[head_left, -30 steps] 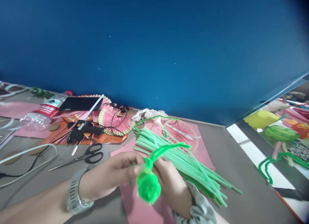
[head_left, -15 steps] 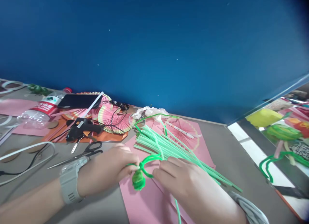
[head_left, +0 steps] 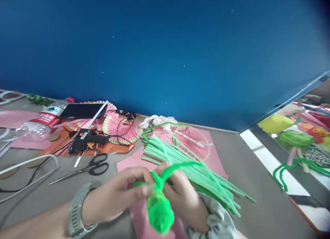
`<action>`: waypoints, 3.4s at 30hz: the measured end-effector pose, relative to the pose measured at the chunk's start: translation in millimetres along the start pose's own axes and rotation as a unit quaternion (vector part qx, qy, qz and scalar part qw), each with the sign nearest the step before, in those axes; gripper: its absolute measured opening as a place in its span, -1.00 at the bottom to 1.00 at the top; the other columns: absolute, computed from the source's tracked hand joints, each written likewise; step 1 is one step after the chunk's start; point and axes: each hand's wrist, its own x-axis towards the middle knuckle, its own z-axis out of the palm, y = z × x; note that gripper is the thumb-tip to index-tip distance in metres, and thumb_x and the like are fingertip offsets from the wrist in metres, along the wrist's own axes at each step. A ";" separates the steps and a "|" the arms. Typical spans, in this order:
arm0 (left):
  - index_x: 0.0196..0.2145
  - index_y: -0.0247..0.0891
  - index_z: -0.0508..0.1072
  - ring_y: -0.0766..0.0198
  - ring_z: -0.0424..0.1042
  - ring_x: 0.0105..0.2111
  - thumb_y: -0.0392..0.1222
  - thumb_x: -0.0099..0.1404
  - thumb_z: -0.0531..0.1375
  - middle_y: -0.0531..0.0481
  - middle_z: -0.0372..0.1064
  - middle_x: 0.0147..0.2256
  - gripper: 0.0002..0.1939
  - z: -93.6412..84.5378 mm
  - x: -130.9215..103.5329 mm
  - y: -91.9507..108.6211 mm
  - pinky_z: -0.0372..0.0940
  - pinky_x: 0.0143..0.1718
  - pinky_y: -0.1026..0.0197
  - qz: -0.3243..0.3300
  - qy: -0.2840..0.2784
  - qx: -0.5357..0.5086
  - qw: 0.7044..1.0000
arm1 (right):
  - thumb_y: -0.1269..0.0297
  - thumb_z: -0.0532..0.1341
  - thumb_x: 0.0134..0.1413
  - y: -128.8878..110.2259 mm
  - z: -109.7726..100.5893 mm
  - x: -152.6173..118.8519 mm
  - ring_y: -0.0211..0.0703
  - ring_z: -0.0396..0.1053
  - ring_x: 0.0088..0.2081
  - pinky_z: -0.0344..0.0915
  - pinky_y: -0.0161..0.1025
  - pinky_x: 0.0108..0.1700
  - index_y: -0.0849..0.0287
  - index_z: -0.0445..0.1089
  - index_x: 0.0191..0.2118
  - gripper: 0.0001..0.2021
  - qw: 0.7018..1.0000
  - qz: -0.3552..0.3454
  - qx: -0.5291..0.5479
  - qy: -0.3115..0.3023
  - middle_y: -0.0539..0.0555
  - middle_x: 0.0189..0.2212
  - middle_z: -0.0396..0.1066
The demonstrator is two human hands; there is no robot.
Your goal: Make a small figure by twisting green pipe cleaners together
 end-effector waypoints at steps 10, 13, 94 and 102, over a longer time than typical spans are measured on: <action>-0.32 -0.21 0.37 0.29 0.29 -0.39 -0.09 0.36 -0.05 0.09 0.34 -0.40 -0.75 -24.4 13.4 13.0 0.12 -0.35 0.30 -0.037 0.066 0.366 0.928 | 0.59 0.08 0.05 -21.9 -33.2 -8.2 -0.16 0.23 -0.48 0.12 -0.23 -0.43 0.17 0.26 -0.38 -0.83 0.941 -0.057 -0.330 -0.041 0.00 -0.50 0.30; -0.36 -0.21 0.37 0.28 0.30 -0.39 -0.16 0.35 -0.03 0.09 0.36 -0.41 -0.77 -20.6 10.9 12.1 0.11 -0.35 0.29 -0.062 0.018 0.429 0.901 | 0.54 0.09 0.09 -23.2 -40.7 -8.8 -0.18 0.20 -0.50 0.11 -0.22 -0.45 0.18 0.26 -0.44 -0.85 0.922 -0.093 -0.371 -0.061 0.00 -0.53 0.30; -0.43 -0.29 0.33 0.30 0.35 -0.45 -0.34 0.20 0.04 -0.01 0.31 -0.48 -0.90 -12.8 2.7 12.3 0.25 -0.37 0.36 -0.074 -0.342 0.144 0.926 | 0.29 0.15 0.17 -30.5 -34.3 0.1 -0.36 0.27 -0.38 0.17 -0.45 -0.29 0.21 0.36 -0.38 -0.86 0.967 -0.132 -0.039 -0.216 -0.06 -0.47 0.37; -0.43 -0.27 0.27 0.24 0.30 -0.45 0.03 0.21 0.08 -0.06 0.27 -0.45 -0.72 -24.9 -0.8 -1.4 0.26 -0.35 0.24 -0.102 -0.326 0.049 0.939 | 0.16 0.07 0.21 -33.4 -41.6 0.8 -0.32 0.26 -0.41 0.21 -0.38 -0.27 0.20 0.29 -0.44 -0.73 0.963 -0.173 0.117 -0.168 0.00 -0.52 0.33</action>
